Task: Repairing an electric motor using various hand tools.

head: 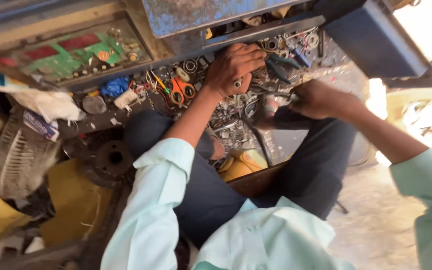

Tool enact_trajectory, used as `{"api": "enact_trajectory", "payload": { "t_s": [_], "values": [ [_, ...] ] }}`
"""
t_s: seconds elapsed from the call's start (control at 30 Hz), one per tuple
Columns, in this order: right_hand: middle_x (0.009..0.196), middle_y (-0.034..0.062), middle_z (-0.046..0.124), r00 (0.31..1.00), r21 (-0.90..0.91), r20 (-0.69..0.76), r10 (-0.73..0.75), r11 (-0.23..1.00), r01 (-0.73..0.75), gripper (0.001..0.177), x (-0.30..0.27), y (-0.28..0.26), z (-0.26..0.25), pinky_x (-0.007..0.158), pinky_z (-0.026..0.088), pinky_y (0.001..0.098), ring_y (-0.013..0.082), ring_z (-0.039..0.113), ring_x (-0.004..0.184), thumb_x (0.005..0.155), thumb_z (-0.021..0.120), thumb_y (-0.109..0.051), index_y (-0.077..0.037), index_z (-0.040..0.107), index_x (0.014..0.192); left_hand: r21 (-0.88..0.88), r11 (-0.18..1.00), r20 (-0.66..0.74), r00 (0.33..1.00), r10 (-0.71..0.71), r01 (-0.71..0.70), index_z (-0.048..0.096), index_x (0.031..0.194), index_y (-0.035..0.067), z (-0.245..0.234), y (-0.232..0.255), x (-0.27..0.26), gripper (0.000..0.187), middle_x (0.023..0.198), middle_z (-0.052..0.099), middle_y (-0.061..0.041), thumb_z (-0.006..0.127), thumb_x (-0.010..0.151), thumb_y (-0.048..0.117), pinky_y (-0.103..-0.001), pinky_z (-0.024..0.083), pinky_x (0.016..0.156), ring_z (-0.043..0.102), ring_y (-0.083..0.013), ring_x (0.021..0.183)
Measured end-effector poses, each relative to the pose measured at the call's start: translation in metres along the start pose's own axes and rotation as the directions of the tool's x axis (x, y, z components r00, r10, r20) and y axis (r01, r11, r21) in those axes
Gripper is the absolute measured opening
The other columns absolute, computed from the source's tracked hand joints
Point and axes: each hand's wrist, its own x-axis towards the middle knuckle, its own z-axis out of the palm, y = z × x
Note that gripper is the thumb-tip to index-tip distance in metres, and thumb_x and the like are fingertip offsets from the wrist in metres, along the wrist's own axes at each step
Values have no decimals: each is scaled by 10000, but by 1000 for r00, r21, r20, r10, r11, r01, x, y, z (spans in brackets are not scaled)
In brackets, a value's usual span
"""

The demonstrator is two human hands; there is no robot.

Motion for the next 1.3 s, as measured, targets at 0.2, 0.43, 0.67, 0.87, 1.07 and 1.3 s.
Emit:
{"api": "enact_trajectory", "payload": {
  "t_s": [0.2, 0.43, 0.67, 0.87, 1.07, 1.3],
  "values": [
    [761, 202, 639, 980, 57, -162, -119, 990, 129, 530, -37, -29, 44, 674, 518, 486, 372, 660, 703, 922, 730, -517, -2, 680, 803, 45, 999, -4, 1000, 2, -2, 768, 1144, 37, -5, 10, 2, 433, 1307, 737, -112, 547, 777, 102, -454, 437, 1149, 635, -305, 1301],
    [710, 197, 616, 903, 253, -429, 1, 960, 119, 402, -92, -54, 58, 579, 466, 487, 413, 609, 634, 838, 764, -348, 0, 616, 974, 54, 998, -35, 999, -22, 24, 762, 1167, 36, 6, 5, -1, 481, 1307, 732, -121, 563, 736, 113, -478, 426, 1136, 630, -321, 1286],
    [767, 229, 657, 847, 33, -530, -31, 998, 58, 258, -88, -61, 35, 593, 470, 509, 446, 640, 706, 950, 728, -267, -25, 657, 1001, 39, 999, -17, 999, 33, -32, 747, 1231, 35, 22, -10, -6, 480, 1369, 698, -124, 559, 791, 74, -434, 424, 1123, 595, -310, 1348],
    [711, 215, 662, 870, -197, -486, -83, 980, -17, 315, -80, -55, 30, 556, 482, 522, 430, 642, 621, 985, 678, -331, -20, 653, 1025, 30, 998, -37, 998, 55, -54, 771, 1144, 33, 16, -6, -1, 445, 1316, 721, -138, 555, 755, 40, -433, 424, 1095, 602, -305, 1284],
    [662, 191, 661, 971, -441, -240, 4, 891, -113, 407, -87, -91, -21, 523, 493, 509, 393, 636, 545, 1040, 564, -416, -19, 623, 968, 27, 998, -33, 998, 58, -57, 783, 1089, 42, 11, 0, -1, 392, 1293, 736, -124, 554, 778, -25, -408, 441, 1084, 616, -267, 1298],
    [512, 60, 610, 992, -762, 31, 123, 645, -57, 501, -79, -109, -76, 391, 450, 399, 242, 583, 412, 1084, 423, -501, -53, 625, 982, 42, 996, -84, 993, 84, -81, 787, 1103, 42, 22, -9, -3, 438, 1286, 738, -116, 543, 756, -68, -392, 446, 1101, 627, -267, 1311]
  ]
}}
